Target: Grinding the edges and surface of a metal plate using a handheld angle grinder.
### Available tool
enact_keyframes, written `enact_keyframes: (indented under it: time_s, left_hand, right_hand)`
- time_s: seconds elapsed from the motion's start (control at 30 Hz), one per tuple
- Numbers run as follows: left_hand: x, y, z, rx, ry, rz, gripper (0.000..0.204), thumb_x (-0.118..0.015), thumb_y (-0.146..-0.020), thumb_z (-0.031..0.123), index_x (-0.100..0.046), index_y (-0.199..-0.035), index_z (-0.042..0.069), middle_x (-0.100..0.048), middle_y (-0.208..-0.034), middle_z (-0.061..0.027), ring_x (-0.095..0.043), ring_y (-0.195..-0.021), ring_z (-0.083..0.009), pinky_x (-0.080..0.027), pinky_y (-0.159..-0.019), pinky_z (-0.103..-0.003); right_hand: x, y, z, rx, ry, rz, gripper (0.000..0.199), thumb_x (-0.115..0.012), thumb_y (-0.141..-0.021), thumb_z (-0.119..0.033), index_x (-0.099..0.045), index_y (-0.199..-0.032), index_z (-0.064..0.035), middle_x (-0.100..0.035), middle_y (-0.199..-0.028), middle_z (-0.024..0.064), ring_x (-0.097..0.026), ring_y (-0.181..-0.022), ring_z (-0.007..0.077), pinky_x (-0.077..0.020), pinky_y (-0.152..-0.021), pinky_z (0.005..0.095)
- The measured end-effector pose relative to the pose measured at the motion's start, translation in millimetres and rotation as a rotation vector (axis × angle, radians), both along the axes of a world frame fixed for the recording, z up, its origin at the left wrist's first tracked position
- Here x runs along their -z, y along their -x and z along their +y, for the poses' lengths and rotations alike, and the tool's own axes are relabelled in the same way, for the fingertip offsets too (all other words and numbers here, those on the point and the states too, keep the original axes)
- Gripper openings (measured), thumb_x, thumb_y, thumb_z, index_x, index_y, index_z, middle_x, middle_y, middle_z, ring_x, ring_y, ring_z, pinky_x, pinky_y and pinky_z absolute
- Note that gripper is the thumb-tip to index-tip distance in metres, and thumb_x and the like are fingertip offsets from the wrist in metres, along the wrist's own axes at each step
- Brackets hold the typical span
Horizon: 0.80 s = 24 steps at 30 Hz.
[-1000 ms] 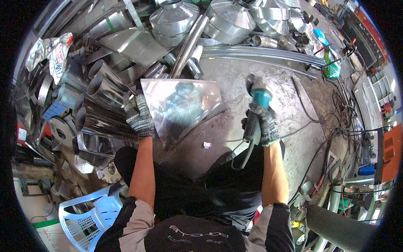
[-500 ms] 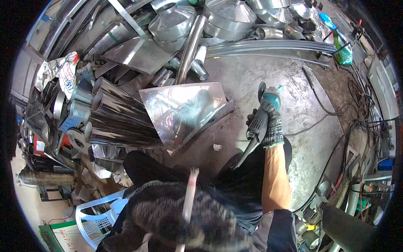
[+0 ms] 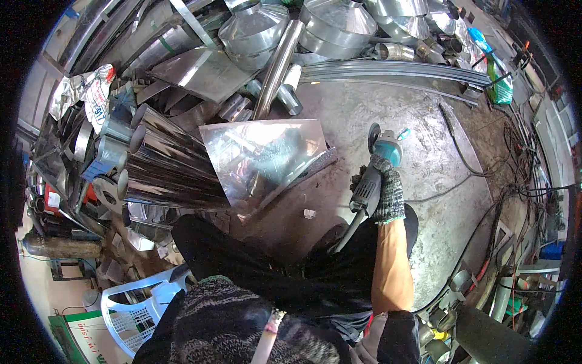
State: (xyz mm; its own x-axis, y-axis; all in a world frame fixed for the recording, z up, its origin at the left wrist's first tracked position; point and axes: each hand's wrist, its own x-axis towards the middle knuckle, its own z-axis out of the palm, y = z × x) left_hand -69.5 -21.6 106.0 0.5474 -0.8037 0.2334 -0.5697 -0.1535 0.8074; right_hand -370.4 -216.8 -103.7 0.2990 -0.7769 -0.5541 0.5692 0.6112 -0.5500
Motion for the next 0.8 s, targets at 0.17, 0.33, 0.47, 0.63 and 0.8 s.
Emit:
enact_keyframes:
  time_s: [0.17, 0.33, 0.47, 0.63, 0.8]
  left_hand:
    - [3.5, -19.4, -15.7, 0.017, 0.139, -0.200, 0.044, -0.060, -0.122, 0.035, -0.077, -0.142, 0.000, -0.083, -0.130, -0.0108, -0.077, -0.114, -0.0149, -0.061, -0.095, -0.033]
    - [103.5, -157.7, -108.1, -0.343, 0.051, -0.048, 0.060, -0.071, -0.114, 0.051, -0.081, -0.137, -0.003, -0.085, -0.129, -0.0200, -0.079, -0.118, -0.0301, -0.060, -0.104, -0.041]
    - [221.8, -320.5, -157.6, -0.550, -0.604, 0.129, 0.107, -0.062, -0.099, 0.091, -0.072, -0.150, -0.002, -0.076, -0.147, -0.0296, -0.070, -0.138, -0.0397, -0.049, -0.122, -0.050]
    - [221.4, -409.4, -178.4, -0.356, -0.086, 0.792, 0.053, -0.069, -0.106, 0.055, -0.079, -0.124, 0.007, -0.082, -0.109, -0.0177, -0.078, -0.089, -0.0381, -0.065, -0.085, -0.054]
    - [299.0, -317.7, -86.9, -0.124, -0.343, -0.339, 0.045, -0.043, -0.126, 0.033, -0.071, -0.151, 0.008, -0.075, -0.148, -0.0109, -0.067, -0.135, -0.0259, -0.052, -0.111, -0.041]
  right_hand:
    - [1.2, 6.1, 0.6, -0.053, -0.008, -0.003, 0.046, -0.085, -0.099, -0.040, -0.065, -0.126, -0.0088, -0.074, -0.103, 0.0132, -0.079, -0.082, 0.0362, -0.0712, -0.075, 0.0546]
    - [17.2, 18.6, 3.2, 0.036, 0.051, 0.009, 0.054, -0.082, -0.099, -0.042, -0.063, -0.130, -0.0017, -0.074, -0.101, 0.0179, -0.079, -0.082, 0.0420, -0.0692, -0.073, 0.0551]
    - [-0.9, -3.0, 0.7, 0.029, 0.003, 0.004, 0.047, -0.083, -0.101, -0.038, -0.064, -0.130, -0.0061, -0.073, -0.101, 0.0164, -0.079, -0.078, 0.0392, -0.0696, -0.068, 0.0553]
    - [-16.2, -29.3, 2.8, -0.023, 0.042, -0.065, 0.049, -0.085, -0.099, -0.034, -0.064, -0.128, -0.0011, -0.073, -0.100, 0.0168, -0.079, -0.079, 0.0392, -0.0688, -0.066, 0.0544]
    - [-3.2, -20.5, -0.3, -0.108, 0.051, 0.129, 0.047, -0.085, -0.100, -0.035, -0.065, -0.132, -0.0071, -0.073, -0.105, 0.0145, -0.079, -0.083, 0.0381, -0.0699, -0.074, 0.0557]
